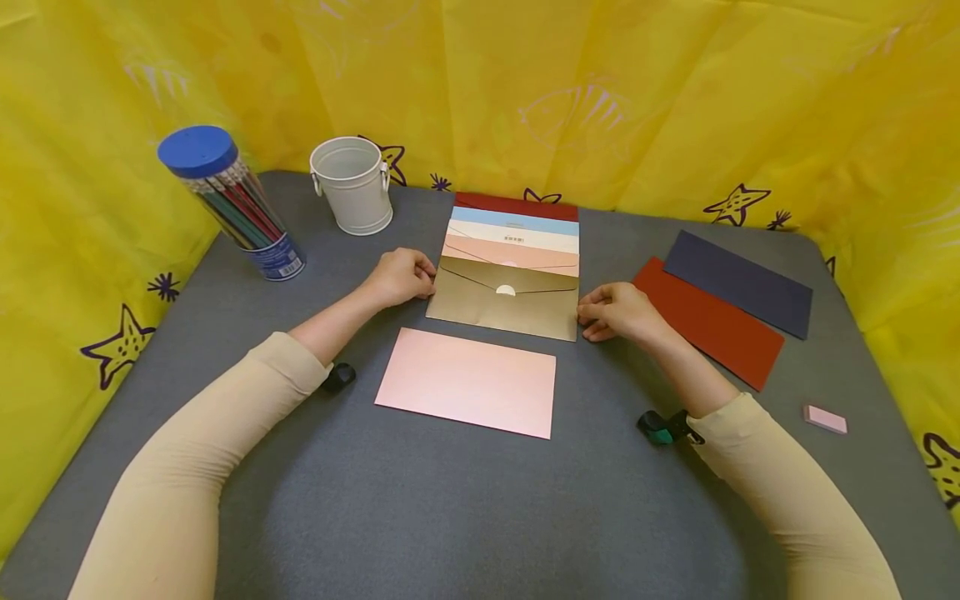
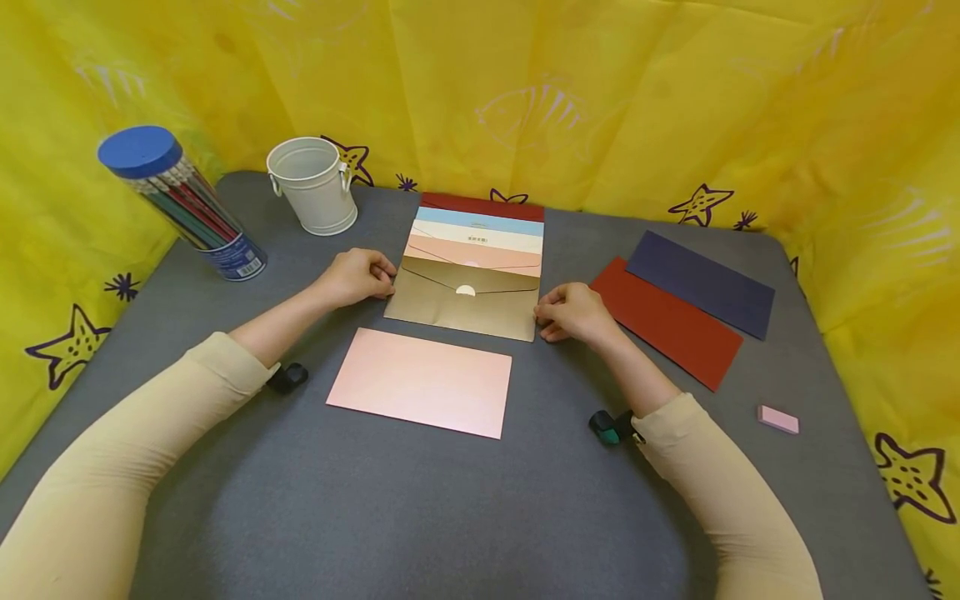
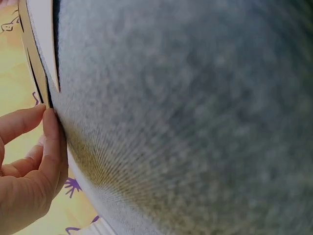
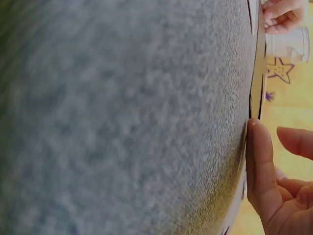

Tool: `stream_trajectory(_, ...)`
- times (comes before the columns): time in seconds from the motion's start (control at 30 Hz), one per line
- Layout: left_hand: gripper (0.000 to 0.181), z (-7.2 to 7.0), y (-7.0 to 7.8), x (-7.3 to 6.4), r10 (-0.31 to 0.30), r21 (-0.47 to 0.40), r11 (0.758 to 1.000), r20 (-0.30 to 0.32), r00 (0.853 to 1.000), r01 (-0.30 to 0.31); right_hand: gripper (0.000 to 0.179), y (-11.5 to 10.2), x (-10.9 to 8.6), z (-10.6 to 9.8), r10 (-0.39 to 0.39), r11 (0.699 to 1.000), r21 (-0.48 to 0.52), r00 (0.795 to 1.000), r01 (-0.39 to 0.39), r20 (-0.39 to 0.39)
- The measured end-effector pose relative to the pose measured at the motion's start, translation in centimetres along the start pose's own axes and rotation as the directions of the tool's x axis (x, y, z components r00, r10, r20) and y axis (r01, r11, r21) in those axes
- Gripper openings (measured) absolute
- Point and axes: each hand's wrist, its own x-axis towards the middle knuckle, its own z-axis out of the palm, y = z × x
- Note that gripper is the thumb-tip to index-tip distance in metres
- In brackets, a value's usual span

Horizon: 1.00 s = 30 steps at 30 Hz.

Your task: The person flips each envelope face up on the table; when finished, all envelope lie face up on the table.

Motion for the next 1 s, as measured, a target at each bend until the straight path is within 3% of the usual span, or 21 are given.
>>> stream_trajectory(0.2, 0.026, -0.5, 0.2, -0.2, 0.06, 0.047, 0.997, -0.017, 0.998, -0.059, 0.038, -0.1, -0.4, -0.3, -0.049, 0.998, -0.052, 0.997, 0.045, -0.061)
stream_trajectory(0.27, 0.023, -0.6, 0.5, -0.4, 0.104, 0.044, 0.994, -0.015, 0.995, -0.103, 0.036, -0.1, -0.5, -0.4, -0.076, 0.995, -0.077, 0.994, 0.071, -0.072)
stream_trajectory(0.37, 0.019, -0.7, 1.1, -0.8, 0.192, 0.035, 0.98, 0.037, 0.981, -0.194, 0.032, -0.1, -0.6, -0.4, -0.12, 0.986, -0.119, 0.991, 0.113, -0.059)
stream_trajectory(0.47, 0.019, -0.4, 1.7, -1.2, 0.274, 0.017, 0.96, 0.148, 0.95, -0.28, 0.029, -0.1, -0.6, -0.2, -0.164, 0.976, -0.147, 0.986, 0.159, -0.019)
stream_trajectory(0.57, 0.021, 0.2, 2.2, -1.5, 0.335, -0.006, 0.938, 0.265, 0.904, -0.346, 0.027, -0.2, -0.6, 0.4, -0.202, 0.966, -0.157, 0.979, 0.205, 0.035)
stream_trajectory(0.77, 0.027, 1.5, 2.8, -1.9, 0.429, -0.069, 0.896, 0.383, 0.818, -0.438, 0.03, -0.8, -0.9, 1.9, -0.285, 0.921, -0.229, 0.946, 0.315, 0.154)
stream_trajectory(0.87, 0.031, 1.8, 3.1, -2.1, 0.434, -0.071, 0.891, 0.427, 0.793, -0.449, 0.034, -1.1, -1.2, 2.7, -0.324, 0.879, -0.294, 0.923, 0.376, 0.209)
stream_trajectory(1.0, 0.037, 2.0, 3.3, -2.3, 0.393, -0.048, 0.905, 0.475, 0.787, -0.423, 0.043, -1.1, -1.5, 3.5, -0.331, 0.846, -0.332, 0.9, 0.417, 0.284)
